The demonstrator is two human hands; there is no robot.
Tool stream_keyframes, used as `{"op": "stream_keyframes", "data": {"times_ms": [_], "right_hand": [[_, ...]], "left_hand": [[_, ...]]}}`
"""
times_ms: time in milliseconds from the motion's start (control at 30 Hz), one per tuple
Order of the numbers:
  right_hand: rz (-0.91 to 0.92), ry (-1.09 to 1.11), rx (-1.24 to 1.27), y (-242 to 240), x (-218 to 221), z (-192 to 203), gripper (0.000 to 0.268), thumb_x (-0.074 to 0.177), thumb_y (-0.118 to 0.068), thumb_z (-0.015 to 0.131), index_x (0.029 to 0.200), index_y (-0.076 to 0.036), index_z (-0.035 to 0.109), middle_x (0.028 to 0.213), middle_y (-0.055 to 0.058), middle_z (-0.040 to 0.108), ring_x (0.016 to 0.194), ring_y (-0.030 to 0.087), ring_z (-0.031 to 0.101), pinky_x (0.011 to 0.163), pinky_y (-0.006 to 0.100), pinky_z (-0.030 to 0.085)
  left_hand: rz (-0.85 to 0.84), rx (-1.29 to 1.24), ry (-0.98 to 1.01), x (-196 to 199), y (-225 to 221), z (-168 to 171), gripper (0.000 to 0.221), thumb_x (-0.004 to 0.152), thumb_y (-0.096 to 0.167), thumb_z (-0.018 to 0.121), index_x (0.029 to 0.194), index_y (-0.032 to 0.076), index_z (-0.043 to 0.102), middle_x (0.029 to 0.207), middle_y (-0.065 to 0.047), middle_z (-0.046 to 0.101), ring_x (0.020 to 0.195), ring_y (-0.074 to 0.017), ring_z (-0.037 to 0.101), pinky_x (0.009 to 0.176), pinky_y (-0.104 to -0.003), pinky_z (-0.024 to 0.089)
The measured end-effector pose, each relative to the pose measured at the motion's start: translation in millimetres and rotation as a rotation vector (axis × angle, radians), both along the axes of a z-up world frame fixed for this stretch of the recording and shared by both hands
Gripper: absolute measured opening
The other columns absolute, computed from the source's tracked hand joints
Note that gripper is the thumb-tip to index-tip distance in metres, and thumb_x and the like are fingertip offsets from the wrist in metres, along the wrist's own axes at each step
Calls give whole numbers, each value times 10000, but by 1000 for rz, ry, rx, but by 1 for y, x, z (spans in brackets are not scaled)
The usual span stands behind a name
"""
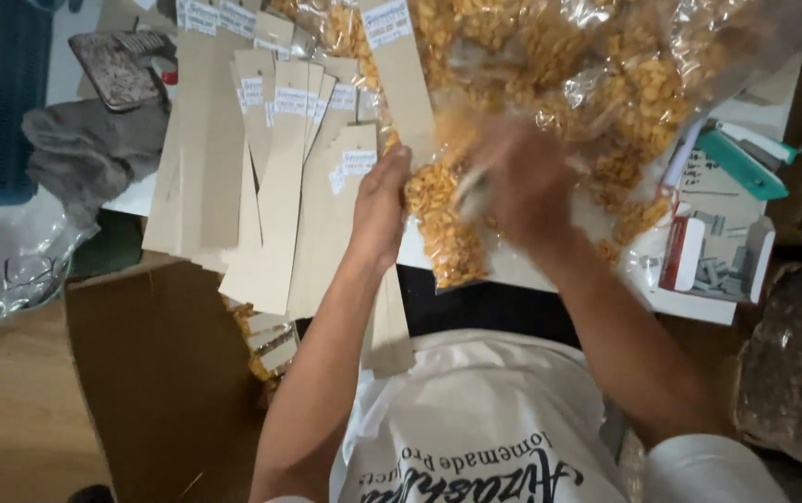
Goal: Stapling cardboard labels onto small plastic bags filled with nuts and placing them into a shipping box.
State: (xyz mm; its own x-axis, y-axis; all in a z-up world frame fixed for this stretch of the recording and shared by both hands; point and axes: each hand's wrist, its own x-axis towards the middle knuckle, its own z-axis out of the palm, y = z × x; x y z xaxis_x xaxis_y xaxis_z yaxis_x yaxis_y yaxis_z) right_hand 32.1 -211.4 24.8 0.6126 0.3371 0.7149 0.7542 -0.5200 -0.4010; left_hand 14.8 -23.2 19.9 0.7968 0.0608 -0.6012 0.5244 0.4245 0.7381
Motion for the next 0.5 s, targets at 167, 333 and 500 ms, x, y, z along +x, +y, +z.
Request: {"op": "stream_keyframes", "data": {"times_ms": [167,333,500], "right_hand": [[109,-199,-305,16,-10,-6,92,999,-105,752,981,-60,673,1108,122,723,1071,298,692,978,433,552],[143,-13,-11,21,4,-15,410,955,-465,723,1069,-72,705,1081,123,688,1024,350,681,891,496,547],[42,769,945,59,33,20,384,995,-543,531,921,-166,507,830,-30,557,744,124,585,638,257,544]], "left_hand": [[44,-67,27,0,-2,34,525,936,434,524,1186,-1,678,1109,-150,732,987,-240,691,879,-334,564],[-74,227,-350,-7,-3,-5,491,1017,409,662,1280,-5,688,1520,-273,471,1443,-379,394,1190,-565,296],[-53,373,-547,-14,-17,19,508,992,289,630,647,175,274,664,57,259,656,-79,281,647,-253,271]]}}
